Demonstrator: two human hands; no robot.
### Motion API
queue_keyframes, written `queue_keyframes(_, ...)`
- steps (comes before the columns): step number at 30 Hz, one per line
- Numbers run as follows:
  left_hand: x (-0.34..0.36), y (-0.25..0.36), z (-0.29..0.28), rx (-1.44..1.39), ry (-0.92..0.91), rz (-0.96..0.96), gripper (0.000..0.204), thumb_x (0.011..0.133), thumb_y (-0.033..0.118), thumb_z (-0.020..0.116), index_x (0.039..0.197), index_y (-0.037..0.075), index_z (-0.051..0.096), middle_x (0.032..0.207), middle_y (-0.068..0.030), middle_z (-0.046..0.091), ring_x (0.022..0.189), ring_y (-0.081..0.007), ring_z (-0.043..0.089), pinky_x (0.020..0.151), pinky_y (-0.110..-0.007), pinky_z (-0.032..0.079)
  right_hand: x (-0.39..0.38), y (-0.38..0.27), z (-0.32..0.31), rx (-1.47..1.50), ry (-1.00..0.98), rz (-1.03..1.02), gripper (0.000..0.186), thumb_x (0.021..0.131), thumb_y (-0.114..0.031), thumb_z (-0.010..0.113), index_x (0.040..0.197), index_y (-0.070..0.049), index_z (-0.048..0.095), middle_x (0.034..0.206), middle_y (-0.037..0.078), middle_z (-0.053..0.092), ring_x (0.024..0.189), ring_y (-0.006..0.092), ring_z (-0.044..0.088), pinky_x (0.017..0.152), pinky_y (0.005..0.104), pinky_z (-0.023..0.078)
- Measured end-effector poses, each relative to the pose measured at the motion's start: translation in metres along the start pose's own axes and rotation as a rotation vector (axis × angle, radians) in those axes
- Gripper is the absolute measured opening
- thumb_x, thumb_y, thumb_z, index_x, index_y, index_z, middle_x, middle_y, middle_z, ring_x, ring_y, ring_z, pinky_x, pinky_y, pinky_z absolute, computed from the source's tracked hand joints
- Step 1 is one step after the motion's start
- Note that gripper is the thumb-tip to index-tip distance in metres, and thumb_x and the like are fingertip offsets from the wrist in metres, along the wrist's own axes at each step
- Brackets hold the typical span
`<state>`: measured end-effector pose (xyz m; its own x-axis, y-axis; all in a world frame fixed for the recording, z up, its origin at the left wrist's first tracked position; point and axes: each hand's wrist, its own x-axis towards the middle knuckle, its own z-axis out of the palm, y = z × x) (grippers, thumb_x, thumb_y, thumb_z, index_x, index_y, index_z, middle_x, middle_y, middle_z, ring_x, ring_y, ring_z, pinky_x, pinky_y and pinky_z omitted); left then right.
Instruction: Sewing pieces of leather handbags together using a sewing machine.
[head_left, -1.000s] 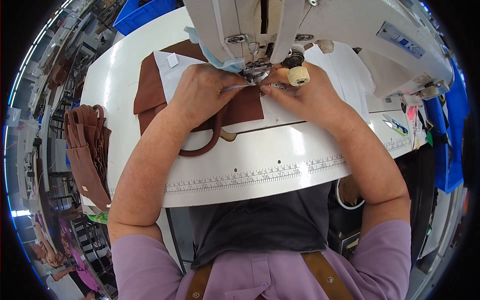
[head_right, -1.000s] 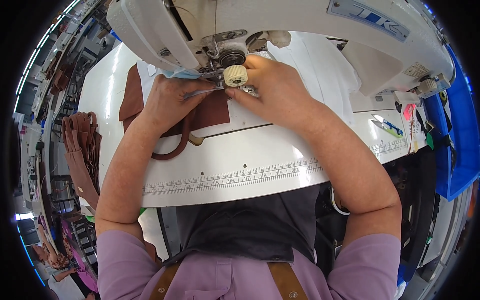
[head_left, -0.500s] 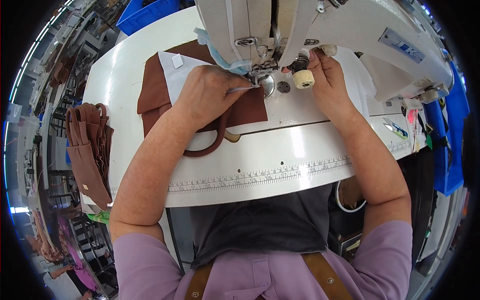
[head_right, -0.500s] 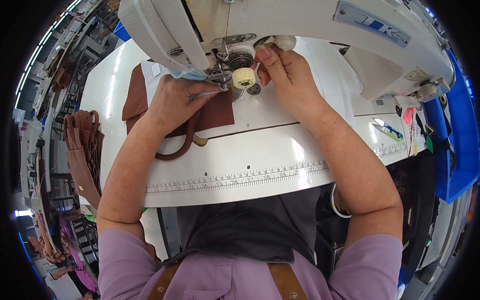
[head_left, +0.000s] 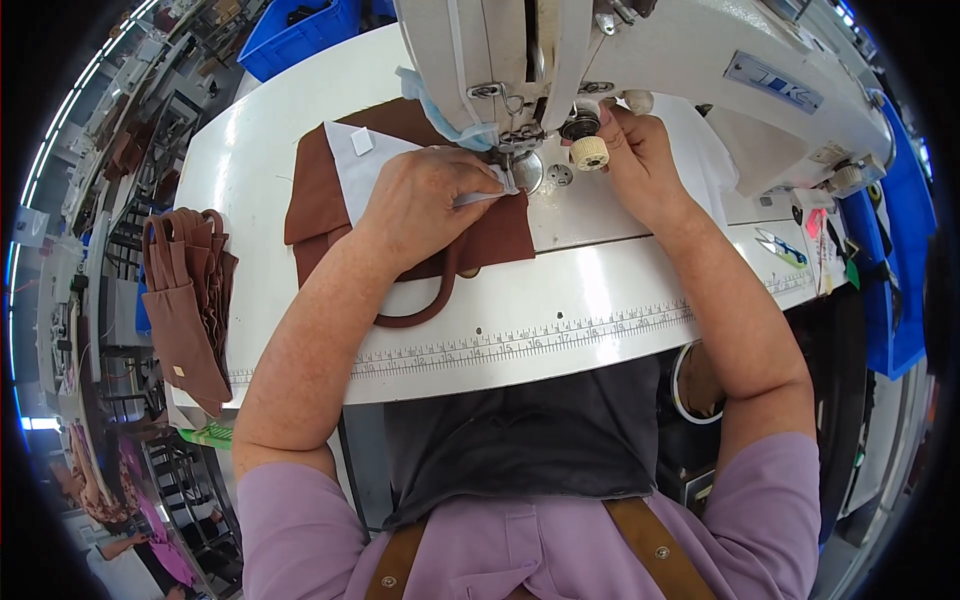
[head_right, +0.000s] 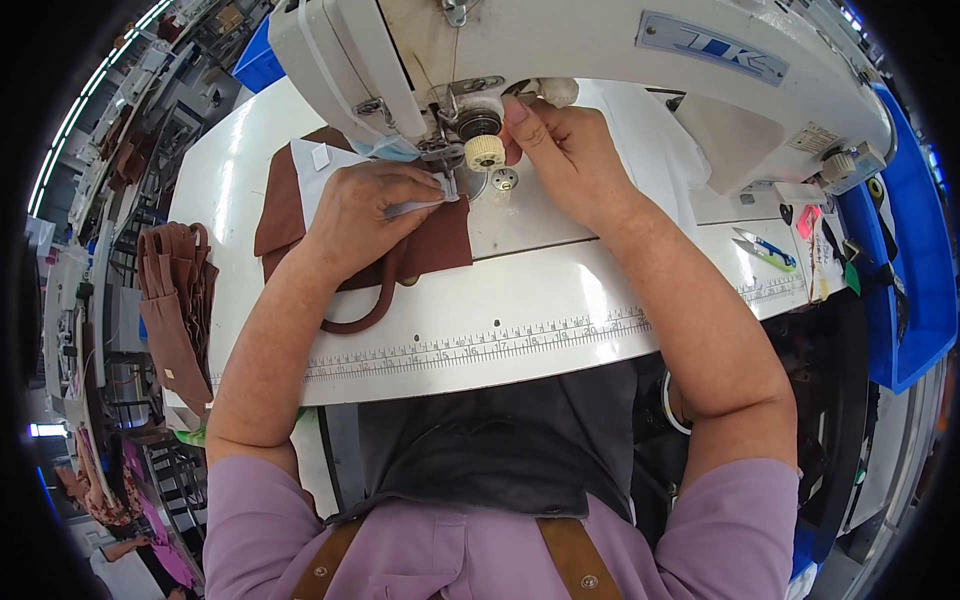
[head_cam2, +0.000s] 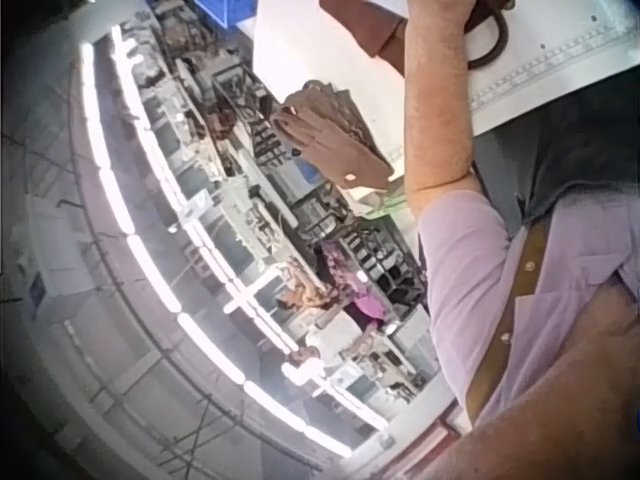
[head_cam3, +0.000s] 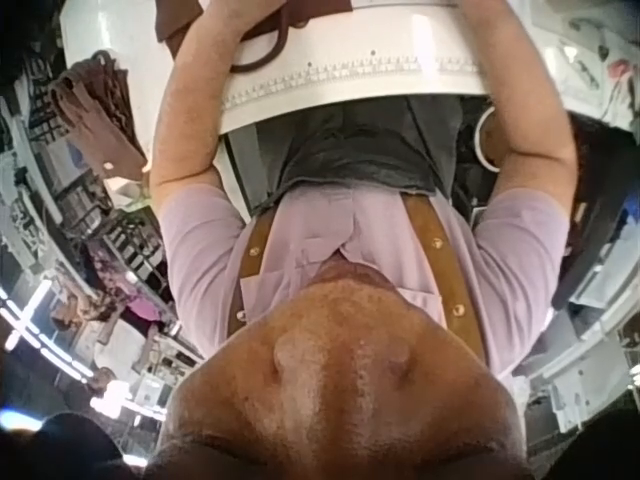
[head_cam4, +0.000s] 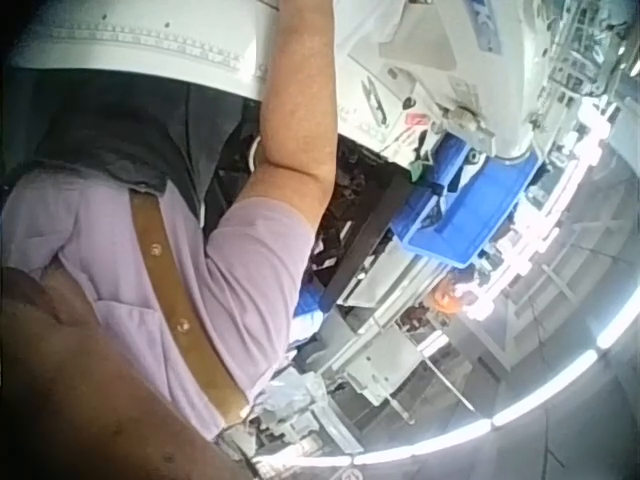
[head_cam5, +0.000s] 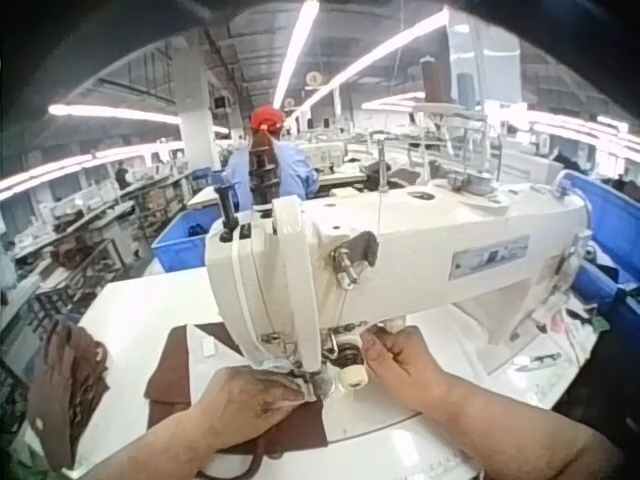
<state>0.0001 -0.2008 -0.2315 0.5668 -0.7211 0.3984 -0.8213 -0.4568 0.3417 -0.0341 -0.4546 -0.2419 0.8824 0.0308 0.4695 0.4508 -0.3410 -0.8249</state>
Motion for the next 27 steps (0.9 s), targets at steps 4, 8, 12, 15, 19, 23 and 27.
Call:
queue_keyframes(4, 0.0, -0.002, 0.002, -0.02, 0.034, -0.005, 0.018, 0.076, 0.006, 0.078, 0.094, 0.006, 0.078, 0.099, -0.0072, 0.076, 0.095, -0.0265, 0.072, 0.087, -0.036, 0.057, 0.0, -0.002, -0.002, -0.077, -0.06, 0.027, 0.065, 0.106, -0.054, 0.045, 0.078, -0.001, 0.069, 0.068, 0.005, 0.064, 0.064, 0.0139, 0.053, 0.062, 0.0308, 0.043)
queue_keyframes(8, 0.0, -0.008, 0.0, -0.099, 0.053, -0.045, 0.019, 0.076, 0.008, 0.08, 0.095, 0.007, 0.079, 0.099, -0.0092, 0.076, 0.094, -0.0284, 0.07, 0.087, -0.037, 0.055, 0.002, 0.013, -0.001, -0.112, -0.1, -0.019, 0.065, 0.107, -0.053, 0.042, 0.078, -0.001, 0.069, 0.065, 0.007, 0.064, 0.06, 0.018, 0.054, 0.06, 0.0323, 0.043)
queue_keyframes(12, -0.004, 0.004, -0.008, -0.025, 0.015, -0.096, 0.015, 0.076, 0.016, 0.082, 0.087, 0.007, 0.078, 0.094, -0.0096, 0.074, 0.094, -0.0295, 0.068, 0.084, -0.039, 0.053, 0.002, 0.012, -0.002, -0.168, -0.148, -0.038, 0.064, 0.107, -0.052, 0.041, 0.08, -0.001, 0.07, 0.065, 0.008, 0.065, 0.061, 0.0193, 0.058, 0.061, 0.0327, 0.046)
queue_keyframes(15, -0.013, 0.039, -0.024, 0.098, -0.101, -0.181, 0.02, 0.077, 0.022, 0.081, 0.082, 0.004, 0.072, 0.088, -0.0084, 0.071, 0.092, -0.0301, 0.066, 0.083, -0.041, 0.051, -0.003, 0.008, -0.003, -0.186, -0.153, -0.053, 0.062, 0.107, -0.05, 0.041, 0.083, -0.001, 0.071, 0.066, 0.008, 0.066, 0.064, 0.0192, 0.063, 0.064, 0.0328, 0.049)
queue_keyframes(19, -0.041, 0.064, -0.044, 0.083, -0.127, 0.09, 0.018, 0.082, 0.016, 0.076, 0.088, 0.002, 0.068, 0.086, -0.0109, 0.069, 0.089, -0.0302, 0.066, 0.08, -0.04, 0.051, -0.006, 0.002, 0.001, -0.21, -0.181, -0.019, 0.049, 0.106, -0.039, 0.05, 0.086, -0.001, 0.072, 0.069, 0.008, 0.068, 0.065, 0.018, 0.064, 0.066, 0.032, 0.05)
queue_keyframes(23, -0.069, 0.086, -0.095, -0.199, -0.24, -0.041, 0.017, 0.086, 0.012, 0.074, 0.092, -0.001, 0.065, 0.081, -0.0103, 0.068, 0.076, -0.0242, 0.065, 0.071, -0.036, 0.05, -0.014, -0.019, 0.003, -0.272, -0.301, 0.104, 0.04, 0.102, -0.037, 0.058, 0.089, -0.003, 0.073, 0.073, 0.008, 0.069, 0.069, 0.0176, 0.065, 0.068, 0.0312, 0.05)
queue_keyframes(27, -0.128, 0.081, -0.126, -0.392, 0.098, -0.471, 0.018, 0.092, 0.017, 0.074, 0.093, 0.001, 0.065, 0.082, -0.0026, 0.067, 0.077, -0.0092, 0.063, 0.069, -0.031, 0.05, -0.032, -0.037, 0.006, -0.178, -0.406, 0.016, 0.025, 0.097, -0.028, 0.067, 0.096, -0.005, 0.074, 0.092, 0.008, 0.073, 0.088, 0.0178, 0.065, 0.081, 0.0319, 0.05)
